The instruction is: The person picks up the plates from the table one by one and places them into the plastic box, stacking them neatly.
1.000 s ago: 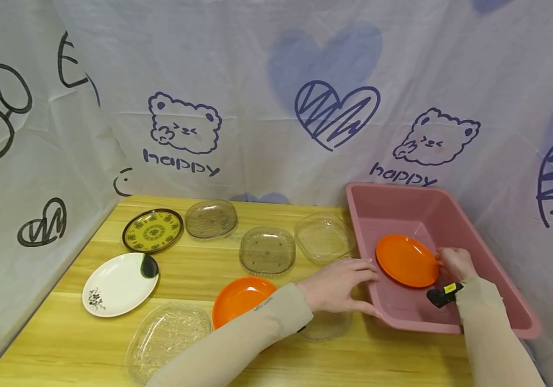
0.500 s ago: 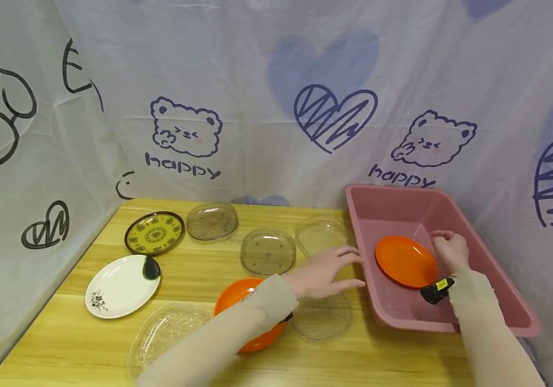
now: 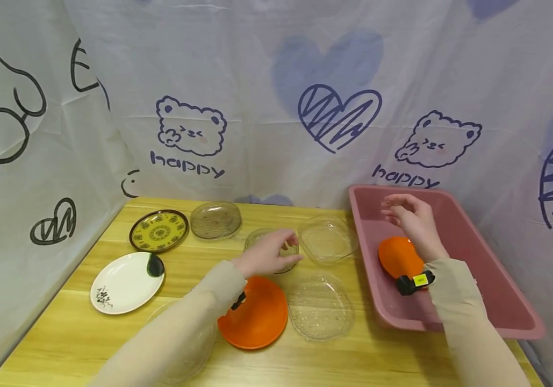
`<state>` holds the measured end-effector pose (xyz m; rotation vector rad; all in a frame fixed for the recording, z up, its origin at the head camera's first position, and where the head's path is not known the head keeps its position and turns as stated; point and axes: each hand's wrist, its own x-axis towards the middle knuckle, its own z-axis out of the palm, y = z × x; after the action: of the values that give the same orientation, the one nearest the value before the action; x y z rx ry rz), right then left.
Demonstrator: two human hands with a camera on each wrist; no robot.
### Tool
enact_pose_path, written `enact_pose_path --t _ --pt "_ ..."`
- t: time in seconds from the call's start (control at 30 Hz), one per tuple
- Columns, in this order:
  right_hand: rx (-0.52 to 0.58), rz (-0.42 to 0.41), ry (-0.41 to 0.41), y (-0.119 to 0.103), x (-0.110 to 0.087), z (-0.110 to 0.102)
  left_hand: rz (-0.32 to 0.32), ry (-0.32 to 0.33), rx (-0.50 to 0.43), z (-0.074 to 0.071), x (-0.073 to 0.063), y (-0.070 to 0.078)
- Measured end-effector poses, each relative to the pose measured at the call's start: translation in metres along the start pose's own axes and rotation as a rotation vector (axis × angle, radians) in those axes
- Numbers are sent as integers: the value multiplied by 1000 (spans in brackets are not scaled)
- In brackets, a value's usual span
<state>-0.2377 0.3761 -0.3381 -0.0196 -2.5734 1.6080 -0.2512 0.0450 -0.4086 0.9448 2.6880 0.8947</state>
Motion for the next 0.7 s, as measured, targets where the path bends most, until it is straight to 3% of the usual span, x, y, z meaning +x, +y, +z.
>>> enact_pose_path --t 0.2,0.4,0.7 --pt "-10 -150 -36 -37 -6 33 -118 -33 31 -14 -20 -26" --pt "-30 -270 -11 -58 -12 66 -225 -100 114 -23 -38 -46" --pt "54 -322 -54 -79 -27 114 -338 -190 166 -23 -53 -67"
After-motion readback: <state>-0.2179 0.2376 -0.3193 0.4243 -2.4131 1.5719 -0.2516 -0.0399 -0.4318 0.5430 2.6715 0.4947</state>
